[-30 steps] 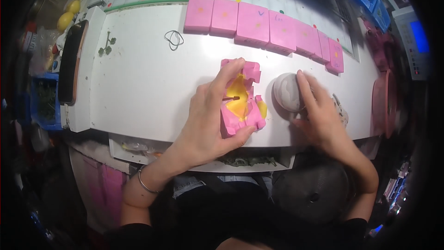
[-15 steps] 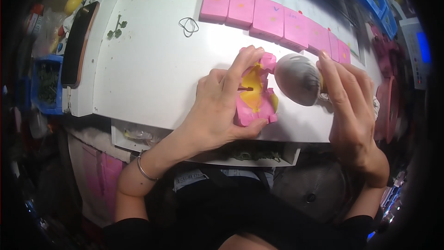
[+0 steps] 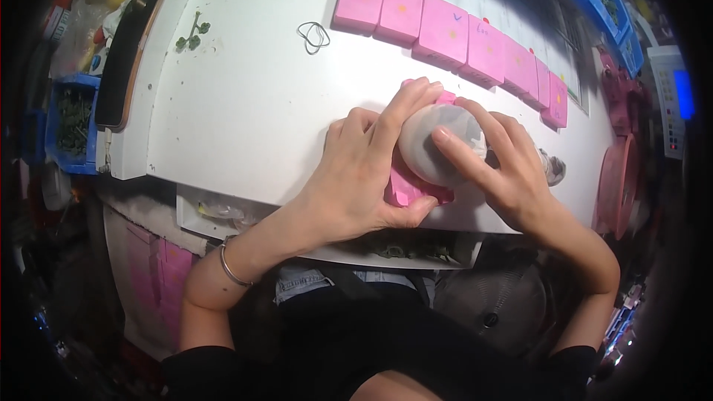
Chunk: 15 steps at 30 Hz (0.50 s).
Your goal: The person places small green wax shapes into pink molds, presses them down using a cloth-wrapped tool, and secures the molds with rubber bands before setting them aside on a workspace.
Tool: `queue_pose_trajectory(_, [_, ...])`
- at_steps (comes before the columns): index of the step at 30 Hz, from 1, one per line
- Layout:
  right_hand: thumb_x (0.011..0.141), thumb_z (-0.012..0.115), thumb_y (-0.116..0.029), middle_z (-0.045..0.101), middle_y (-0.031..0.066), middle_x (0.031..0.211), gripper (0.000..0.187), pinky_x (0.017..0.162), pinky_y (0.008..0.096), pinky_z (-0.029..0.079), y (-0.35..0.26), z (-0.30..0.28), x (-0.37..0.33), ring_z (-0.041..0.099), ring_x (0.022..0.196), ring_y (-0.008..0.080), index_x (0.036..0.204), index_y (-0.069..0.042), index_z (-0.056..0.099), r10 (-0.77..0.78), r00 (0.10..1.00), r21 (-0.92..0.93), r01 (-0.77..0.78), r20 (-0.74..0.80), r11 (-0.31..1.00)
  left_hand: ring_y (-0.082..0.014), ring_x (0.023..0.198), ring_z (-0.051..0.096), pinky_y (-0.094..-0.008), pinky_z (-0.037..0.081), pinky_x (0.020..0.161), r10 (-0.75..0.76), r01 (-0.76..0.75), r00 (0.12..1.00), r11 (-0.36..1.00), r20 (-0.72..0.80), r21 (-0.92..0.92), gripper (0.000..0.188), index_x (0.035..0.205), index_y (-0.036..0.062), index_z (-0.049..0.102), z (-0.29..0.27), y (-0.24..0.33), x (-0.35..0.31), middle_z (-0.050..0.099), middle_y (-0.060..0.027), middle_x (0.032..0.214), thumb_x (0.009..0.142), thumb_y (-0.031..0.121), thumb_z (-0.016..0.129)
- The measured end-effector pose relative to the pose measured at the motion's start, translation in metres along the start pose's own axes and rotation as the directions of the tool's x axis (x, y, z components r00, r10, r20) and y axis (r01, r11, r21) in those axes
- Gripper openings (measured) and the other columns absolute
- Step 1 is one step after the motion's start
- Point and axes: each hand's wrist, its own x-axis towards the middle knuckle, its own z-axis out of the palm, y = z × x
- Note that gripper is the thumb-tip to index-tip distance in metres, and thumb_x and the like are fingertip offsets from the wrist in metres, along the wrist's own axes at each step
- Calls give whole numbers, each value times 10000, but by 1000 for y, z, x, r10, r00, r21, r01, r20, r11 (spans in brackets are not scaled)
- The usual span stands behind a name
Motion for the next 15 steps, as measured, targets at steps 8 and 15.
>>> queue_pose_trajectory(8, [747, 633, 27, 516, 155, 1296, 534, 770, 341, 516, 2, -50, 23, 585, 921, 273, 1253, -122, 552, -6, 999, -32, 5, -35, 999, -310, 950, 501, -449, 372, 857, 2, -2, 999, 1000, 36, 16, 1024, 1422, 147, 160, -7, 3, 4, 455, -90, 1313, 624, 313, 780])
queue_pose_trajectory(15, [716, 702, -173, 565, -9, 1267, 556, 814, 359, 480, 16, -29, 9, 516, 1005, 255, 1228, -341, 565, -279, 958, -295, 285, 60, 912, -316, 858, 509, -451, 399, 837, 88, -87, 994, 996, 58, -24, 1028, 1425, 109, 143, -2, -3, 12, 494, -125, 1265, 624, 314, 754])
